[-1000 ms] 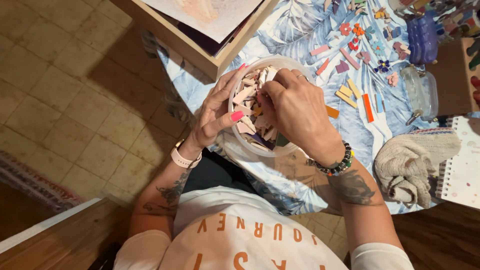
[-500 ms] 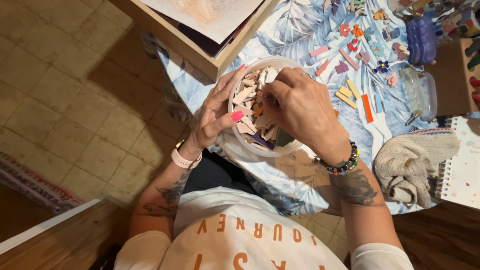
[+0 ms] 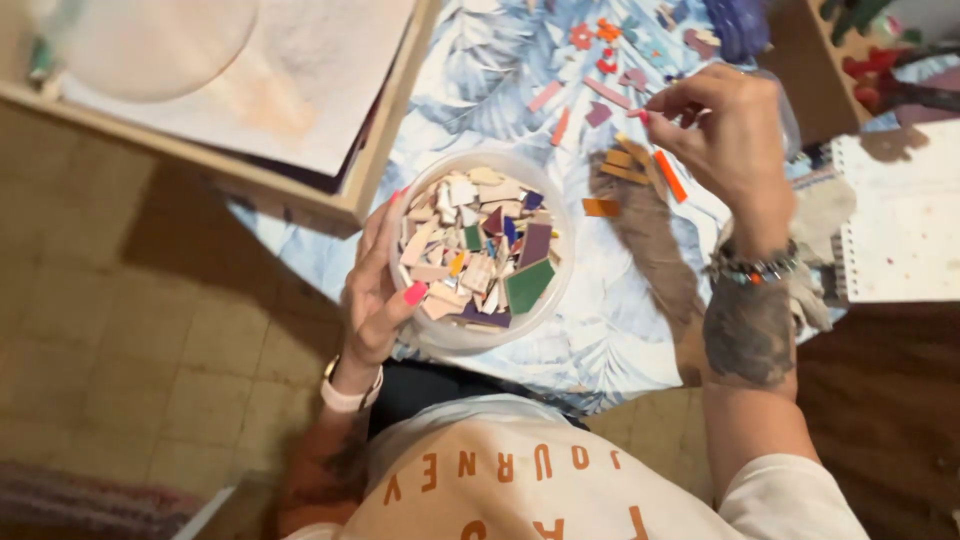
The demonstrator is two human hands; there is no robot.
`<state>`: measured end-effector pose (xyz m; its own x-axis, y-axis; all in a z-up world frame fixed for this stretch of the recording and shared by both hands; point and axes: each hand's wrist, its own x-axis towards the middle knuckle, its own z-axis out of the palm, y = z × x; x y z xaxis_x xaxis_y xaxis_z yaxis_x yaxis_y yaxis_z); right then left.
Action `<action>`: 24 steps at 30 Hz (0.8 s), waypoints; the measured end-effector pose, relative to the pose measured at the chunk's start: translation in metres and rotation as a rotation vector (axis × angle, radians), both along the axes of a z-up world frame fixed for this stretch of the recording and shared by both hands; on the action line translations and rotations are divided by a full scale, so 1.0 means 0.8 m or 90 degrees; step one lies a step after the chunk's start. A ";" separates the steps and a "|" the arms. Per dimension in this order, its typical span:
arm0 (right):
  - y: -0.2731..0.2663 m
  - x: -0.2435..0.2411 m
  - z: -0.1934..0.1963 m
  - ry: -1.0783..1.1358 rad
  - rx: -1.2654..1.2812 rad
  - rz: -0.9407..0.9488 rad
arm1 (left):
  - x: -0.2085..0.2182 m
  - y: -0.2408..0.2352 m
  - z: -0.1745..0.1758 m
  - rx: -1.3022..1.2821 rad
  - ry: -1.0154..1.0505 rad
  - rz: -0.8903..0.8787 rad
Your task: The person sorts small colored wooden pieces from a clear plastic container onto a patterned tablecloth. They pick individual pieces by hand and place them in small groups on the table, occasionally returning pieces to the container.
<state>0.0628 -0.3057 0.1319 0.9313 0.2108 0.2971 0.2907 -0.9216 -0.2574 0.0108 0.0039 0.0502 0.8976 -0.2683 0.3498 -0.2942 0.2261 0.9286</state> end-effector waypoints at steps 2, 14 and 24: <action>-0.019 0.013 -0.032 0.047 -0.012 -0.057 | 0.001 -0.001 -0.002 0.011 0.013 0.000; -0.001 0.076 -0.114 -0.076 0.156 0.022 | 0.003 -0.003 -0.016 -0.068 0.008 0.001; -0.007 0.063 -0.093 -0.057 0.017 -0.033 | 0.002 -0.002 -0.018 -0.061 0.011 0.004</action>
